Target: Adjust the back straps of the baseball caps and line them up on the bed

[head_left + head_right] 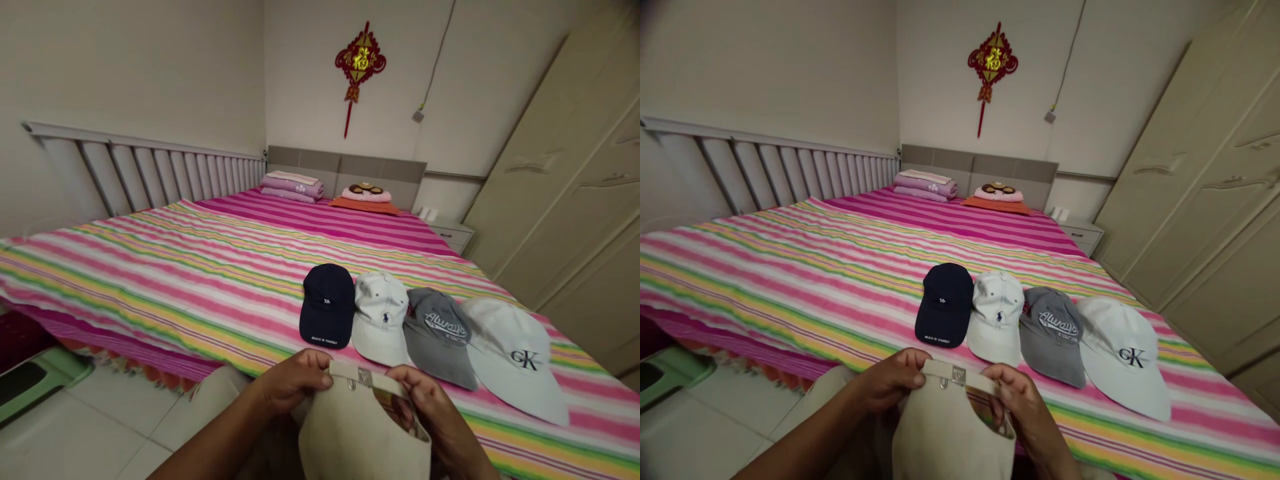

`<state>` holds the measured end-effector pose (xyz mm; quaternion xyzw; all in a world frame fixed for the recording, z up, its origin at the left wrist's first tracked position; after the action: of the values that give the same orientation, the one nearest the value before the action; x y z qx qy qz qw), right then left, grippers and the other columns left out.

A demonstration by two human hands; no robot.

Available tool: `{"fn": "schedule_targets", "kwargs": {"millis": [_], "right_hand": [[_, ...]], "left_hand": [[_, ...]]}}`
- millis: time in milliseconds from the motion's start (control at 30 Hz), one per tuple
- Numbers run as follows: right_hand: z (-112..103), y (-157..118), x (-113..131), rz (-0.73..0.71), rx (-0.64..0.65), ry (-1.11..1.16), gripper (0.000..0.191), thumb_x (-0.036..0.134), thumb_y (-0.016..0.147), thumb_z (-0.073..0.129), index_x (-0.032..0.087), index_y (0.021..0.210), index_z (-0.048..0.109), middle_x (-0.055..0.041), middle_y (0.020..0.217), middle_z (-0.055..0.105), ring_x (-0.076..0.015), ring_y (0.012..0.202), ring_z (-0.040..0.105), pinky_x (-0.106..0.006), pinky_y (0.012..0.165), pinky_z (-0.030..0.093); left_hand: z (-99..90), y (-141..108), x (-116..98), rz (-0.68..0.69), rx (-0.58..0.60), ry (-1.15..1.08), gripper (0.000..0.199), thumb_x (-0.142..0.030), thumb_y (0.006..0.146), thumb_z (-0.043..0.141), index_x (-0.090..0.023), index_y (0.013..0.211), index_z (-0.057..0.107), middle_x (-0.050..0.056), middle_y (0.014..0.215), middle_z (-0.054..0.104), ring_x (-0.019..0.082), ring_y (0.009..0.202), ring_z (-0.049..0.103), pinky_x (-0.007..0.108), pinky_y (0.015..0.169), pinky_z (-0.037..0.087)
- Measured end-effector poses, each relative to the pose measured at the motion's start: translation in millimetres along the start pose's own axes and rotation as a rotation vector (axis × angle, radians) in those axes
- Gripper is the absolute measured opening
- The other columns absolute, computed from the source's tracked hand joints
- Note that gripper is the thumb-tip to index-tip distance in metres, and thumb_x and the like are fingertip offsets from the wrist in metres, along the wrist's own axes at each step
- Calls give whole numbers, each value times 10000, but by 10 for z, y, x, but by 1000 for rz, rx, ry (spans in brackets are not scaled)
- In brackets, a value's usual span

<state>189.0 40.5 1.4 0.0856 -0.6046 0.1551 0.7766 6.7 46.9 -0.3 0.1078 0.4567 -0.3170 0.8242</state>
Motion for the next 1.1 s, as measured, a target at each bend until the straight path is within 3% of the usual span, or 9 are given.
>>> {"fn": "schedule_targets", "kwargs": {"millis": [100,233,367,600,767,967,1100], "right_hand": [[60,-2,-8,18,-36,-94,317,432,623,684,147,638,546,59,409,412,-45,366,286,-183,389,174],[209,25,11,10,-36,-111,325,440,635,664,152,604,517,75,419,355,-40,382,211,-187,385,127],[300,63,10,-7,-33,-107,312,410,613,682,144,580,521,70,451,339,-48,424,221,-190,405,146],[366,70,32,-26,-29,-84,292,390,631,669,154,571,508,76,436,327,-46,399,213,-191,385,139],[395,67,33,-51,-3,-141,295,378,641,651,154,548,485,79,437,321,-42,409,214,-186,393,167],[207,112,-25,-36,-216,34,264,342,671,603,186,563,419,107,392,252,-45,376,140,-174,364,112],[124,137,16,-111,-303,185,334,405,721,554,189,529,387,88,395,305,-55,363,216,-179,367,216]], "left_hand": [[25,17,30,-8,-57,62,176,-217,523,725,-105,644,662,27,592,620,96,526,514,203,551,368],[49,30,-17,-7,-163,176,153,-192,512,730,-129,637,669,-2,574,613,70,495,481,177,505,344],[111,46,-5,-57,-168,248,121,-230,582,682,-120,632,671,2,536,598,55,429,452,170,440,318],[154,74,98,-39,-185,114,98,-176,505,682,-105,560,642,2,466,574,51,375,429,170,399,302],[128,106,155,-28,-228,193,184,-238,512,705,-111,528,573,-36,414,504,35,341,362,169,363,258],[67,86,113,64,-245,-12,336,-285,465,747,-141,487,444,-56,406,460,29,353,343,171,384,254],[-9,60,54,107,-278,-98,302,-250,493,736,-140,510,455,-66,410,431,31,365,350,174,406,268]]}}
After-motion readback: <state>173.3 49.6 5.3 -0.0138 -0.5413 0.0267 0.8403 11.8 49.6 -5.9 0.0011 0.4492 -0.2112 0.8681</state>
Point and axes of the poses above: each hand's wrist, its own y-axis towards the middle knuckle, its own z-axis out of the palm, x = y × z, the point moved 5 cm from there along y, towards the middle knuckle
